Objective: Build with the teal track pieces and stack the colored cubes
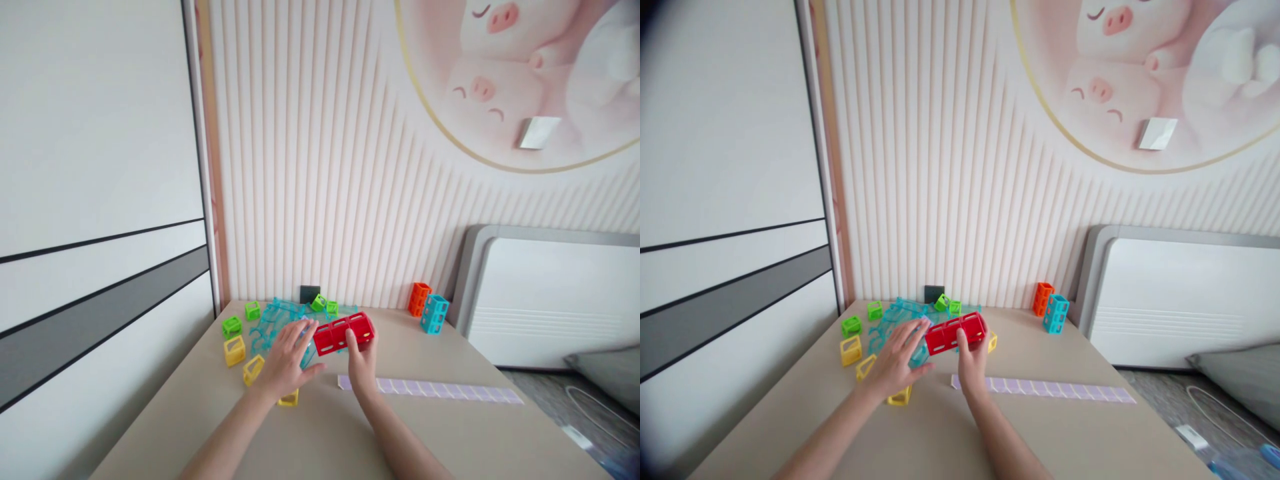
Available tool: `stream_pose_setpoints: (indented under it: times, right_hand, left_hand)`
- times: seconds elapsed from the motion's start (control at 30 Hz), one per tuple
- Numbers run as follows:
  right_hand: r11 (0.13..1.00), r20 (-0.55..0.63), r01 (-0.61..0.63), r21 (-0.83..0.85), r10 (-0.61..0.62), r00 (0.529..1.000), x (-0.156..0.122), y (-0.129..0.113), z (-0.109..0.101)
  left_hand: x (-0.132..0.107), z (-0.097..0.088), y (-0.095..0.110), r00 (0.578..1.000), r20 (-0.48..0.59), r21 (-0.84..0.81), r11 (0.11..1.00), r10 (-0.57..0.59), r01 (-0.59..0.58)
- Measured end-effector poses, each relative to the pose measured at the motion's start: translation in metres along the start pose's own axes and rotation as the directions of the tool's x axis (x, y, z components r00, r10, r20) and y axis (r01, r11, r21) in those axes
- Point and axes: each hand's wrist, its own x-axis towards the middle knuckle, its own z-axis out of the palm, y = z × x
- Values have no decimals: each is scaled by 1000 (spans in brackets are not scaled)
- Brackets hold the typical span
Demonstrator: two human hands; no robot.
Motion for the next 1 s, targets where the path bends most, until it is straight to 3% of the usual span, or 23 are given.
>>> stream_pose_setpoints:
  times: [0.17,0.3,0.4,0.47,0.57,0.67,0.77,0.83,0.93,1.0]
  right_hand:
    - [998,209,-13,57,1,978,-29,-2,-1]
    - [998,257,-15,69,-3,966,-29,-1,-8]
    - [992,289,-94,79,68,955,-26,0,-12]
    - [983,316,-152,99,114,942,-25,-2,-14]
    - [972,364,-199,124,142,920,-25,-7,-14]
    - [971,395,-204,124,140,908,-26,-9,-14]
    - [981,388,-167,100,116,914,-26,-5,-15]
    - [986,382,-149,78,109,918,-26,0,-15]
    - [987,353,-146,70,113,929,-26,4,-14]
    - [983,337,-164,80,128,933,-25,5,-12]
  left_hand:
    - [-11,4,5,996,26,-39,996,81,-80]
    - [-18,0,1,990,2,-69,988,138,-138]
    - [-22,-2,-7,986,-54,-80,983,159,-163]
    - [-25,-3,-12,989,-108,-70,991,106,-114]
    - [-30,-2,-16,981,-185,-30,998,-62,57]
    - [-31,-2,-18,926,-305,-20,973,-224,229]
    - [-28,-9,-23,873,-366,-51,944,-323,327]
    - [-27,-19,-29,859,-358,-54,927,-366,372]
    - [-35,-43,-41,871,-290,-30,913,-397,406]
    - [-49,-61,-48,904,-149,4,914,-401,406]
